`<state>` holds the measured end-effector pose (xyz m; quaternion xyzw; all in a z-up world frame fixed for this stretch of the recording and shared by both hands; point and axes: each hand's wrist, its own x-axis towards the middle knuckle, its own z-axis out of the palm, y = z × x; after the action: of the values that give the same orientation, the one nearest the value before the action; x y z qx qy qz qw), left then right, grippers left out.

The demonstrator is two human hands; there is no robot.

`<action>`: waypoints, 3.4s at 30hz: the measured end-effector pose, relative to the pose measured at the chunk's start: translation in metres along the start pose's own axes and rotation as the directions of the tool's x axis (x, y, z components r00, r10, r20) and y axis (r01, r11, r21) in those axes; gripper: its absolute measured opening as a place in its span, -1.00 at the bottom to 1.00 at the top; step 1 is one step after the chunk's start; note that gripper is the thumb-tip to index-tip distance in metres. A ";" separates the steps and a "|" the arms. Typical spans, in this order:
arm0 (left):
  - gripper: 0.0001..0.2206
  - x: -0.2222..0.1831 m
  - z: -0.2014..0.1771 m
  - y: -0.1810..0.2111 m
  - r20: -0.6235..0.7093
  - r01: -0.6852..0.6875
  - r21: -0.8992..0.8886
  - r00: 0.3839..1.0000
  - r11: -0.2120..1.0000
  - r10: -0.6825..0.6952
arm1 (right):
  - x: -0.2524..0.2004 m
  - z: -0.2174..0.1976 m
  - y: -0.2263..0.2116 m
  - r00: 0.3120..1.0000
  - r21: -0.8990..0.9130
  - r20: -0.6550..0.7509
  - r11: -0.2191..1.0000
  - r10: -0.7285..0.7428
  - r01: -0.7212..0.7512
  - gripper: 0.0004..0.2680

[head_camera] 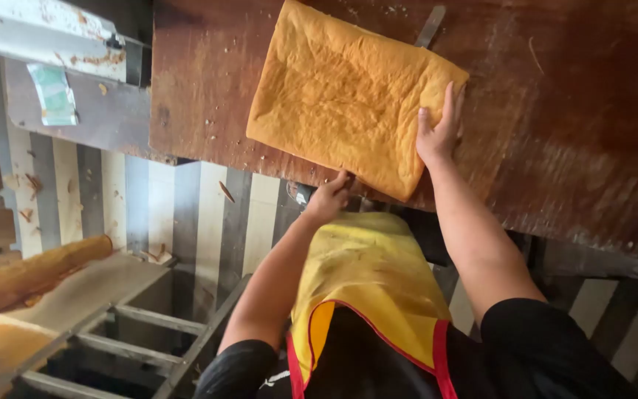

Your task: Trim the crusts or edges off large square sheets of baked bread using a long knife.

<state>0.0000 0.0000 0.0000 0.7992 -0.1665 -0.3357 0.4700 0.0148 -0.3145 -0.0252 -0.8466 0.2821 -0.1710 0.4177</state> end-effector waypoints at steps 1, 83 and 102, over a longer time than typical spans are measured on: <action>-0.38 0.001 0.003 0.003 0.011 -0.002 0.002 1.000 1.000 0.002 | -0.002 -0.001 0.001 1.000 -0.004 -0.008 1.000 0.008 -0.008 -0.43; -0.46 -0.002 -0.065 0.011 0.342 0.169 0.133 0.917 0.977 -0.206 | 0.003 0.002 0.016 0.998 0.069 -0.035 0.996 0.061 -0.058 -0.54; -0.37 -0.033 -0.098 0.018 0.367 -0.200 0.221 0.924 0.955 0.109 | -0.124 -0.083 0.023 0.927 -0.173 0.363 0.971 -0.092 0.165 -0.37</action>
<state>0.0450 0.0728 0.0609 0.7645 -0.3520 -0.4100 0.3516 -0.1336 -0.2994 -0.0006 -0.9180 0.1621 -0.0144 0.3617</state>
